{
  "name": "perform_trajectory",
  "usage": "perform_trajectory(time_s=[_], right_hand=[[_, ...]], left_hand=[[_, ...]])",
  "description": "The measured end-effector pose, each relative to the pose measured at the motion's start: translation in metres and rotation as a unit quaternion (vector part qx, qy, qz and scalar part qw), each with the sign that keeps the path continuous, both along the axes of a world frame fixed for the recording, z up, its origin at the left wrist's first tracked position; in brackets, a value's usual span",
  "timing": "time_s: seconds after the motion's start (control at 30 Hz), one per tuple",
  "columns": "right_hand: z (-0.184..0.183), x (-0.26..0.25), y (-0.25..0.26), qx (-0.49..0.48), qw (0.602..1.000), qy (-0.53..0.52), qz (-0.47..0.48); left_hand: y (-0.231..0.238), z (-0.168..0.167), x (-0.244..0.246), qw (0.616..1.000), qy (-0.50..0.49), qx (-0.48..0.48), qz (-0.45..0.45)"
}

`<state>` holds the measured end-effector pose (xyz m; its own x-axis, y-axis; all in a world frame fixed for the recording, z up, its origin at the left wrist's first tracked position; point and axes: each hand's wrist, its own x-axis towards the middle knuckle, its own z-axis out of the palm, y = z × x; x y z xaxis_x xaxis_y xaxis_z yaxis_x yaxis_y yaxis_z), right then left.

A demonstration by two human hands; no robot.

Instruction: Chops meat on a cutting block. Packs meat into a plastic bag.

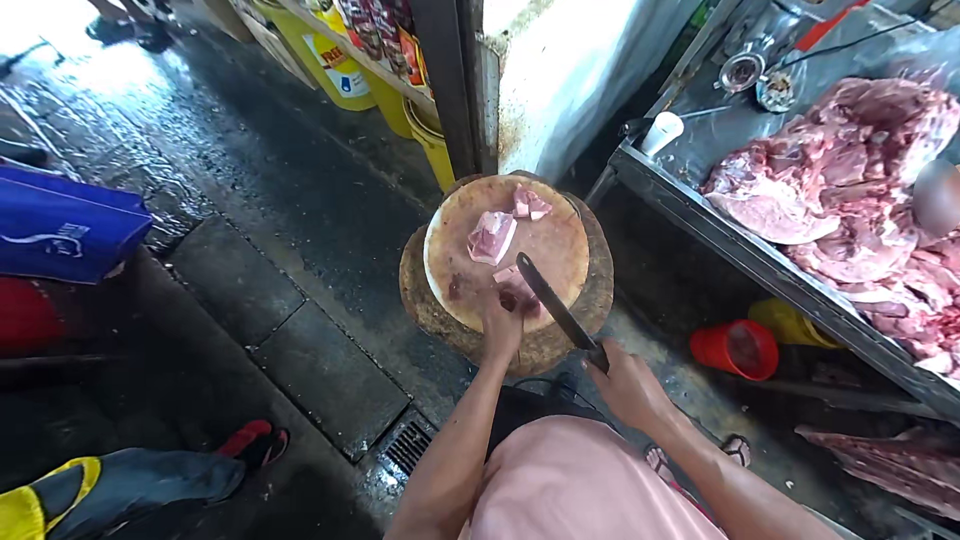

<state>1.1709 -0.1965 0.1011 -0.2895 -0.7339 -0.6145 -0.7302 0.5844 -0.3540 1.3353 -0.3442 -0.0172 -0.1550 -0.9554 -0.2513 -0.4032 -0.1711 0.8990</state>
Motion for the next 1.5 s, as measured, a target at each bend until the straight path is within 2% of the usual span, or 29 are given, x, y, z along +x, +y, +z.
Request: perform_trajectory(time_s=[0.23,0.63,0.97,1.27,1.37,1.5], right_hand=[[-0.004,0.005,-0.016,0.021,0.999,0.015,0.035],[0.008,0.001,-0.014,0.064,0.996,0.043,0.055],[0.008,-0.001,-0.039,0.088,0.993,0.019,0.073],[-0.02,0.017,-0.087,0.048,0.996,0.003,0.072],[-0.016,0.01,-0.073,0.048,0.996,-0.004,0.074],[-0.005,-0.001,-0.04,0.096,0.993,0.021,0.071]], left_hand=[[-0.005,-0.001,-0.015,0.999,-0.031,0.012,0.025],[-0.008,0.001,-0.023,0.996,-0.067,0.057,0.031],[-0.017,0.002,-0.016,0.993,-0.083,0.083,0.002],[-0.025,0.008,-0.012,0.988,-0.104,0.109,-0.023],[-0.022,0.012,-0.012,0.99,-0.084,0.114,-0.004],[-0.016,0.008,-0.016,0.991,-0.065,0.121,-0.008]])
